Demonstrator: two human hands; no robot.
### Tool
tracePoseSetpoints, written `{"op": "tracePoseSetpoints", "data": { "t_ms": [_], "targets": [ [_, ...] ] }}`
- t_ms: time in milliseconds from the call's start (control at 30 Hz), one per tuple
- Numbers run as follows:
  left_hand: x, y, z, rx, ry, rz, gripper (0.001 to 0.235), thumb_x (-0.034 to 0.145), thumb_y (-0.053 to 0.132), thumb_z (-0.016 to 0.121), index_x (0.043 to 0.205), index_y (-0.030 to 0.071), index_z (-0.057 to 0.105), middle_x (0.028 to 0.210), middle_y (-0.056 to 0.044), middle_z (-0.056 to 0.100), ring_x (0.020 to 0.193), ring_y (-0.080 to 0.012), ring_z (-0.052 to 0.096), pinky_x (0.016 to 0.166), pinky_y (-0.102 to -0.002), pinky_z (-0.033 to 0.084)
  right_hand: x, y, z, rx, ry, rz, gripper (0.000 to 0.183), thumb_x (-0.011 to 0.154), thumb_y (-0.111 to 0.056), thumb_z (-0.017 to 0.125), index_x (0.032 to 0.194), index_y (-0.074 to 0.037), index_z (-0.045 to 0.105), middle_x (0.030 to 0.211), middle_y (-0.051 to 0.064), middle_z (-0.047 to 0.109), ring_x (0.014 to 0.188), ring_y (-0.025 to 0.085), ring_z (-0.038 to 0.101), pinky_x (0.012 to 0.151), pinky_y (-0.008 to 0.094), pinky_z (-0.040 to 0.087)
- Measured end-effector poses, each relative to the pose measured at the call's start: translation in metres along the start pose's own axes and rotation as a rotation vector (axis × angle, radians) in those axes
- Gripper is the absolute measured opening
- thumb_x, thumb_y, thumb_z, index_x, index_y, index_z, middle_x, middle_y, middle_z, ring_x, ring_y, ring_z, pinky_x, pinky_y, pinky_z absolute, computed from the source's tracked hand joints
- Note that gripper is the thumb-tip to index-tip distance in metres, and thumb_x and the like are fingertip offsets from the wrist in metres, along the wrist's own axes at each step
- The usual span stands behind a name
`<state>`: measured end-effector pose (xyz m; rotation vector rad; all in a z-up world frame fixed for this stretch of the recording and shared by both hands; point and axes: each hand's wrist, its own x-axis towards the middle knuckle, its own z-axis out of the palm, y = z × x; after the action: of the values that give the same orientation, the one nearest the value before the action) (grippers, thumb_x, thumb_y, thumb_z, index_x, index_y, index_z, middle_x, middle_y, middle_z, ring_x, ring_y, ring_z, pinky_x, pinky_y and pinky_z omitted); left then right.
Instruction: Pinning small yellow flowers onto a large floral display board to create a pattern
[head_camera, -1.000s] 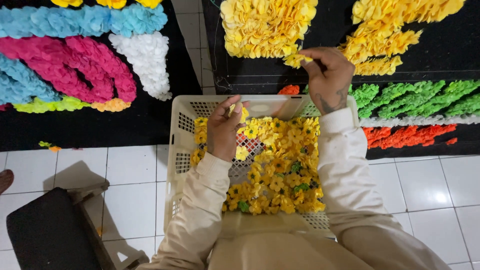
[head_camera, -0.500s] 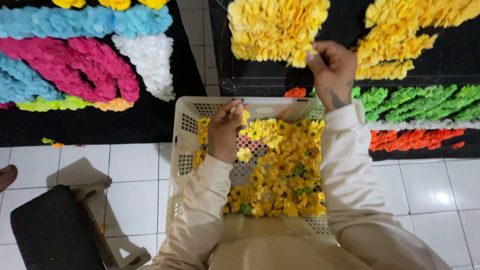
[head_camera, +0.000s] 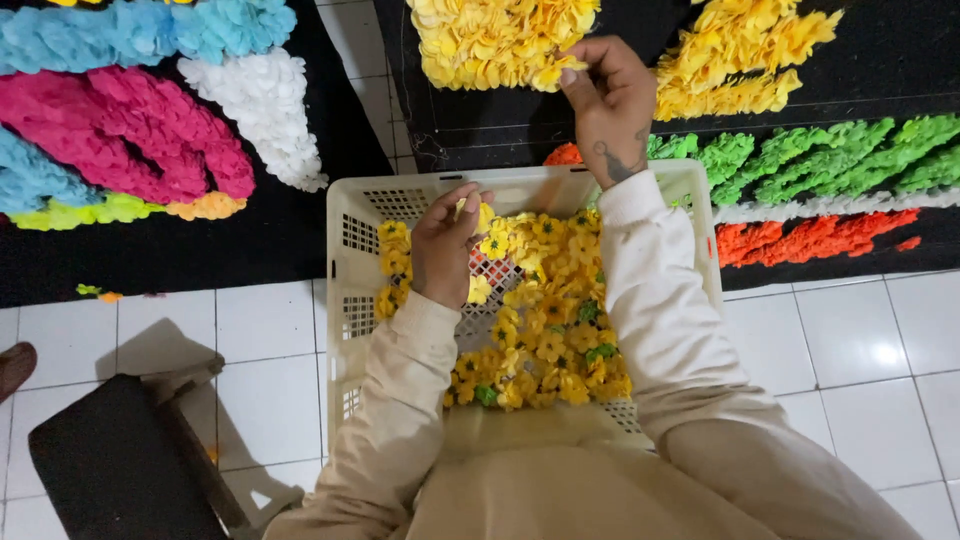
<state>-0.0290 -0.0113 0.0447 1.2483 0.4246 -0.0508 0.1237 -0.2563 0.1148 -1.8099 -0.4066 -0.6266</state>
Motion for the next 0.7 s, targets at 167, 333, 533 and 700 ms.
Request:
{"op": "tracePoseSetpoints", "data": {
  "t_ms": [167,333,533,700],
  "targets": [
    [0.017,-0.001,-0.007,-0.055,0.035,0.132,0.041,0.113,0.029,0.100,0.152,0.014,0.098,0.119,-0.001,0.087,0.110,-0.0167,0.082,0.101,-0.040,0.081,0.010,0.001,0.005,0.085,0.079,0.030,0.019,0.124,0.007,0.086,0.131,-0.010,0.092,0.111,-0.003,0.082,0.094,0.011,0.061,0.088,0.032,0.053],
    [-0.002,0.015,-0.007,0.005,0.070,0.059,0.052,0.110,0.033,0.098,0.156,0.010,0.095,0.141,-0.011,0.093,0.132,-0.0271,0.091,0.107,-0.047,0.085,-0.003,0.019,0.002,0.065,0.107,-0.008,0.012,0.122,-0.003,0.082,0.132,-0.010,0.085,0.121,0.002,0.083,0.110,0.017,0.073,0.101,0.036,0.059],
    [0.003,0.010,-0.001,-0.025,0.048,0.072,0.051,0.107,0.036,0.102,0.150,0.009,0.098,0.118,-0.007,0.091,0.124,-0.0285,0.093,0.110,-0.051,0.086,0.000,-0.004,0.010,0.046,0.133,0.006,0.016,0.123,0.005,0.079,0.129,-0.008,0.085,0.115,0.001,0.080,0.101,0.015,0.067,0.092,0.037,0.058],
    [0.017,-0.001,-0.004,-0.078,0.044,0.123,0.048,0.104,0.037,0.107,0.145,0.013,0.101,0.103,0.005,0.077,0.108,-0.0170,0.083,0.108,-0.050,0.084,0.006,0.013,0.031,0.086,0.205,0.022,0.018,0.121,0.005,0.084,0.129,-0.010,0.085,0.117,0.001,0.084,0.106,0.017,0.075,0.096,0.037,0.065]
  ]
}}
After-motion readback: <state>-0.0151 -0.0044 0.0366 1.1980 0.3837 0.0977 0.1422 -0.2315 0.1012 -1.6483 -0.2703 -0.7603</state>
